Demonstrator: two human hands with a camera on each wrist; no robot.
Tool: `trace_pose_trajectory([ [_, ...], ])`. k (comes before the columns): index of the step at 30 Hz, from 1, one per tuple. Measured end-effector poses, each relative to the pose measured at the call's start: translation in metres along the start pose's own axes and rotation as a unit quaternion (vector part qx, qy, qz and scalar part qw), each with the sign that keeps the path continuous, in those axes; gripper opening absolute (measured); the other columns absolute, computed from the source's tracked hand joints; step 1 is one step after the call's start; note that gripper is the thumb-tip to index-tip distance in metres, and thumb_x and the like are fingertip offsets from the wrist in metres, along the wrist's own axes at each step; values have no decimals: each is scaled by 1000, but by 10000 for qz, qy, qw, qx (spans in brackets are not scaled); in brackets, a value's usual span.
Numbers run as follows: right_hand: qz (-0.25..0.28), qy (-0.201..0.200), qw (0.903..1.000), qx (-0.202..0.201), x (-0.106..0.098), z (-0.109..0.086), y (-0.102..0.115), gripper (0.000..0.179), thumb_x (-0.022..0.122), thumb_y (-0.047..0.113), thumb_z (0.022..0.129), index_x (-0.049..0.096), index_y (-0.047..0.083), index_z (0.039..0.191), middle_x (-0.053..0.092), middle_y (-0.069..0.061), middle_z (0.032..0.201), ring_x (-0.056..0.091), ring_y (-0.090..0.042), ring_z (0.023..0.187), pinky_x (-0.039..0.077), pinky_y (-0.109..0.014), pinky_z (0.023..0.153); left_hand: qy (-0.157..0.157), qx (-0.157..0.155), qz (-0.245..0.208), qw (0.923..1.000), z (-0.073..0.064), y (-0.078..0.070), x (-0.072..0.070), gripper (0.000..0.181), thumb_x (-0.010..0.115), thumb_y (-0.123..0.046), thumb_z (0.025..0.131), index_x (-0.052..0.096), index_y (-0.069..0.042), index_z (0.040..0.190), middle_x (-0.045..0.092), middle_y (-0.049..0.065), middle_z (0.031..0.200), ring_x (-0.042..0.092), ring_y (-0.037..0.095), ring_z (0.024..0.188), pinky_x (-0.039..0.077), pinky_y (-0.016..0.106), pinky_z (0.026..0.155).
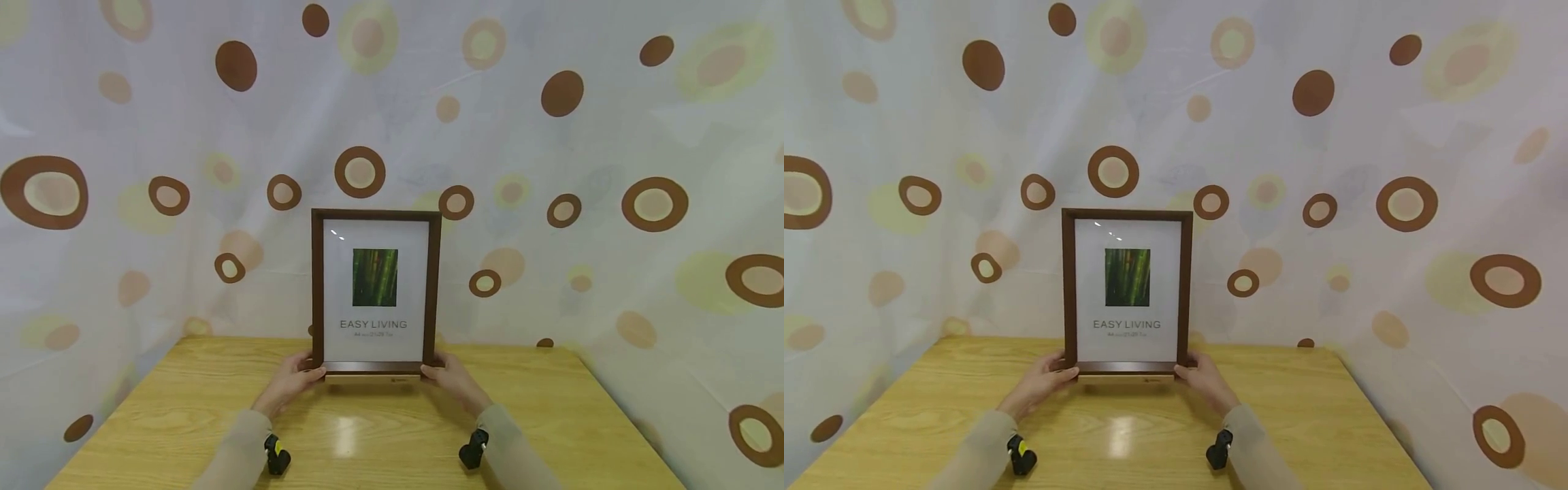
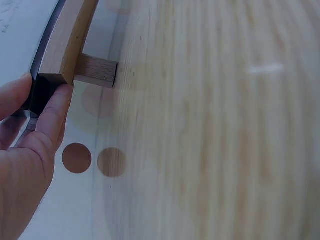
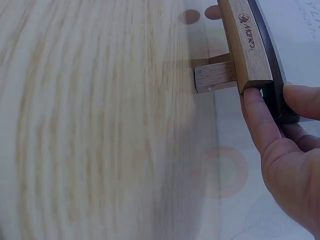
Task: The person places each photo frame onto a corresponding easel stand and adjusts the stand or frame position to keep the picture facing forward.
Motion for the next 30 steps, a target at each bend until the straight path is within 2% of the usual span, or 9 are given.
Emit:
trace_pose_trajectory([
  [9, -221, -356, 9990, 152, -15, -7, -5, 47, 57, 9, 99, 44, -9, 139, 55, -25, 132, 61, -36, 116, 54, -43, 95, 158, 139, -135, 9997, 7, 0, 13, 52, 58, 1, 96, 38, 9, 144, 48, 34, 136, 58, 33, 117, 53, 41, 97],
  [13, -161, -387, 9990, 134, -18, -7, -7, 46, 57, 8, 99, 44, -10, 138, 54, -27, 131, 62, -36, 114, 55, -42, 95, 104, 101, -221, 9997, 10, 0, 17, 52, 58, 2, 95, 39, 8, 144, 49, 33, 136, 58, 32, 117, 54, 40, 97],
  [19, -116, -426, 9990, 107, -23, -9, -9, 48, 57, 8, 99, 41, -11, 140, 49, -29, 134, 60, -38, 117, 54, -43, 96, 83, -3, -43, 10000, 10, 0, 22, 55, 59, -1, 96, 38, 7, 145, 49, 31, 138, 59, 34, 118, 54, 40, 96],
  [26, -180, -512, 9984, 147, -29, -11, -11, 45, 58, 9, 98, 46, -9, 138, 56, -24, 129, 64, -32, 111, 54, -44, 95, 168, 36, 95, 9998, 11, -2, 26, 55, 59, -6, 97, 36, 8, 145, 48, 34, 138, 59, 38, 118, 53, 43, 97],
  [30, -135, -490, 9987, 72, -30, -11, -12, 45, 59, 10, 98, 47, -10, 136, 56, -25, 129, 65, -31, 110, 55, -42, 94, 157, -57, 112, 9998, 11, -1, 27, 52, 59, -6, 97, 40, 7, 143, 51, 32, 136, 61, 35, 116, 53, 43, 98],
])
Point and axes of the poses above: each hand's wrist, its own z-axis towards the middle knuckle, its own x-axis out of the palm, y = z × x, the point moved 7 cm from there along z, towards the middle knuckle
